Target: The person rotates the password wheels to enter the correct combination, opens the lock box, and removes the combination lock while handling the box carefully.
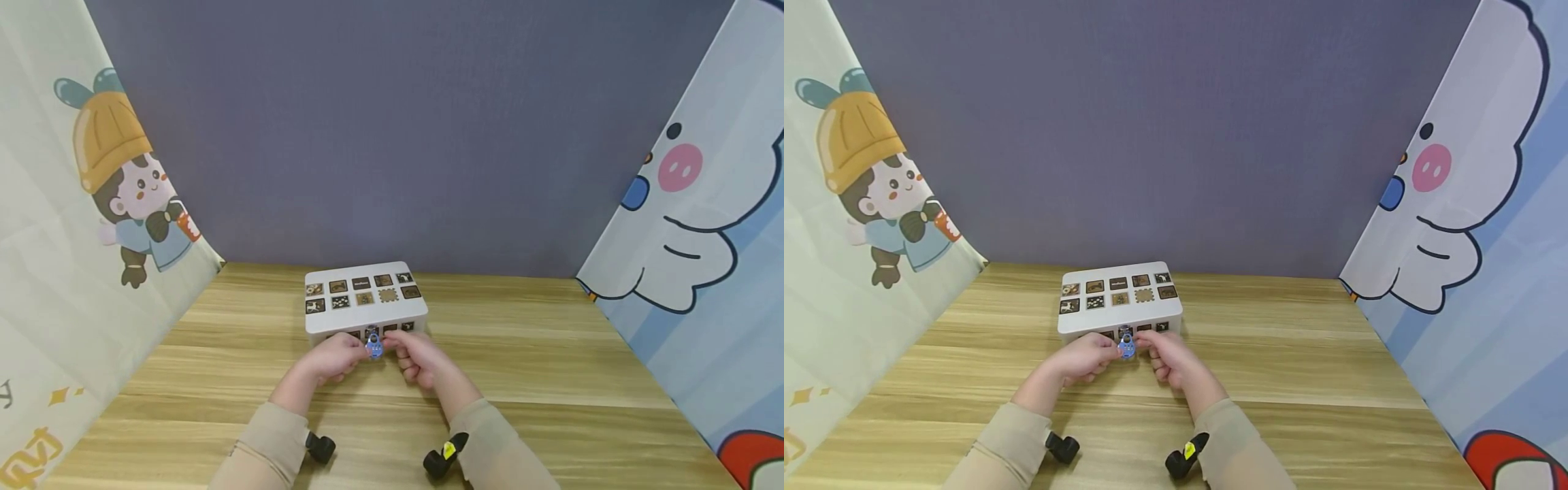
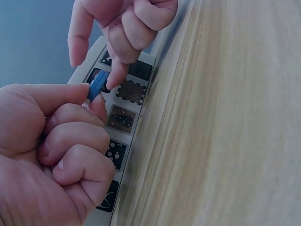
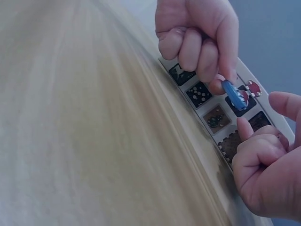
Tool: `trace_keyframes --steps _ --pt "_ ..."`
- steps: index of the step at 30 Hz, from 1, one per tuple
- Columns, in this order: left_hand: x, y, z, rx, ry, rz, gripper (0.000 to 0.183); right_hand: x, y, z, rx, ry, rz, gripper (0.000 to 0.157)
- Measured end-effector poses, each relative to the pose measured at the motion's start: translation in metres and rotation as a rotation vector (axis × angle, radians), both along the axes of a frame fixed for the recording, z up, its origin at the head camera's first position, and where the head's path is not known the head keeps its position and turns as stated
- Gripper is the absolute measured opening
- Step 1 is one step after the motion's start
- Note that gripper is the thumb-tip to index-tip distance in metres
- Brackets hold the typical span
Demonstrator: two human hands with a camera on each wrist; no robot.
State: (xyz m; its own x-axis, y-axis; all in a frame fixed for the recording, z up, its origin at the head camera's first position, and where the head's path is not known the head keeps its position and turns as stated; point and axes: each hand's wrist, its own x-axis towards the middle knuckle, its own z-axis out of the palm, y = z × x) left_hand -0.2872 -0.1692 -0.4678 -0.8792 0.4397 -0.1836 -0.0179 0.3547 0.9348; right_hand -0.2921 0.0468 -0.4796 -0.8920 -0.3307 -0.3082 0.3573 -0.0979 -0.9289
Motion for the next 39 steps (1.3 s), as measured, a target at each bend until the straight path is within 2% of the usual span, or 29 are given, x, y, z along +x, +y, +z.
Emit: trace_keyframes --steps 7,18,29,39 --pt "0.000 0.000 0.000 -0.001 0.000 0.006 0.022 -0.002 0.006 0.001 -0.009 -0.003 -0.005 0.038" --pt "0.001 0.001 0.000 -0.019 0.010 0.005 0.023 -0.002 0.006 0.002 -0.003 -0.006 -0.005 0.040" --pt "0.003 0.001 0.002 -0.006 0.009 0.003 0.023 0.001 -0.001 0.000 0.025 0.041 0.021 0.017" --pt "0.003 0.001 0.002 -0.001 0.002 0.004 0.023 0.005 -0.008 -0.004 0.068 0.069 0.031 0.024"
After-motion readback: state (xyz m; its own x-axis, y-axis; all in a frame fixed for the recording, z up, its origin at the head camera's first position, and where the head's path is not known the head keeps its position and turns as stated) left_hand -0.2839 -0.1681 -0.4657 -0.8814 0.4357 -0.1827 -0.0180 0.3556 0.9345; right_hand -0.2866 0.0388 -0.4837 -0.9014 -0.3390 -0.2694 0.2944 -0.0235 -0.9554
